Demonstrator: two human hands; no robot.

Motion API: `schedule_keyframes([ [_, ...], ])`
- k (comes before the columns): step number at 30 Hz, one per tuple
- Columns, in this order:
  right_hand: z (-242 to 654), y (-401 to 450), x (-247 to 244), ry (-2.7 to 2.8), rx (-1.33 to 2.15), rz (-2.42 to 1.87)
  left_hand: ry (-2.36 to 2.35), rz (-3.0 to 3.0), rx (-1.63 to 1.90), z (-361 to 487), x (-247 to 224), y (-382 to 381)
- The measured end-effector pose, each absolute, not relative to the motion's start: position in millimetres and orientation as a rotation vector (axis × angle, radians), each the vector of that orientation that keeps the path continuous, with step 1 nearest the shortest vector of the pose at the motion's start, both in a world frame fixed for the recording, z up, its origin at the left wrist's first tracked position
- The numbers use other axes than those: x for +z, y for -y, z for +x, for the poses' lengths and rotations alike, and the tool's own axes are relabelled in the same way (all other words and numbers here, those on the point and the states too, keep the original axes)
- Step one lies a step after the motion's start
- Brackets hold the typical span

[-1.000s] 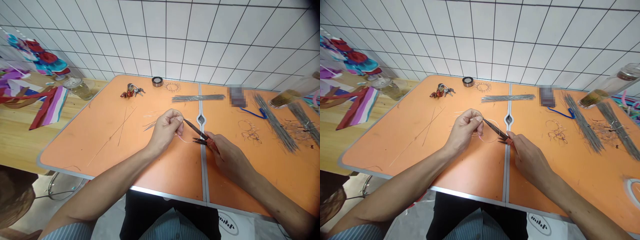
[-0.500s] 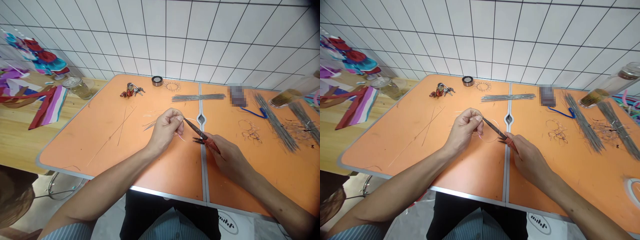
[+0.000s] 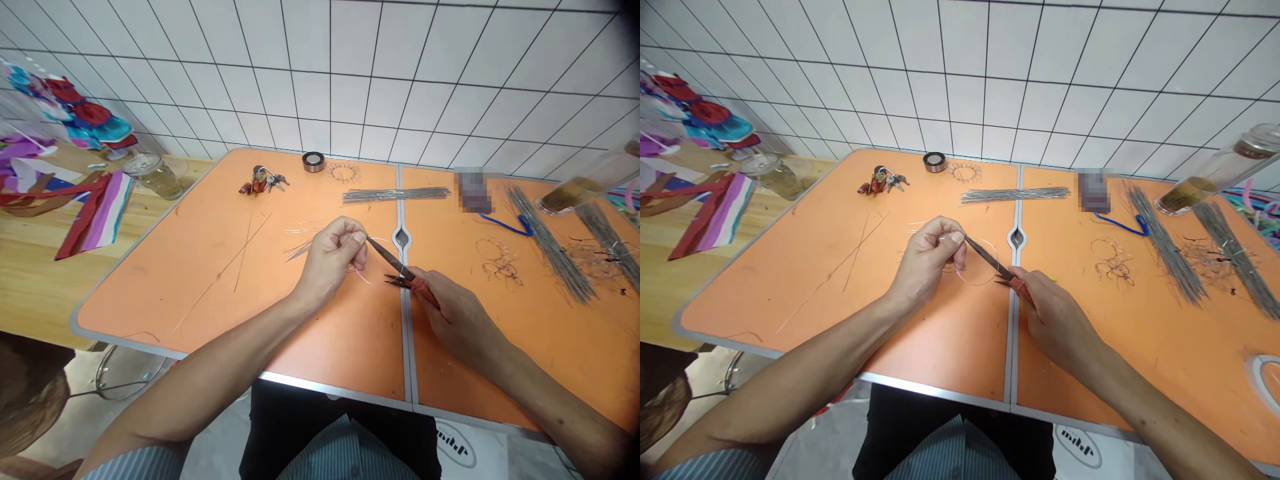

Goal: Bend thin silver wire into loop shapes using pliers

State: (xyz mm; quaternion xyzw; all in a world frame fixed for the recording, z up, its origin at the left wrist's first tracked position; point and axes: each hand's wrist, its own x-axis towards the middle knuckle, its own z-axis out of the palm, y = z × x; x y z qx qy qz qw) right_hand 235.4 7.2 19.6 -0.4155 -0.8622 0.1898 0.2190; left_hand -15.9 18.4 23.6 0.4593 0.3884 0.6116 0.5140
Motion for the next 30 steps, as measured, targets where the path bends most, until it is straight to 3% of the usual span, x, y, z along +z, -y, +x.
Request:
schedule_keyframes([
  [30,233.4,-5.4,17.3,2.357,0.565,-1.174,-0.975,1.030,1.427,-15.6,24.4,-18.2],
])
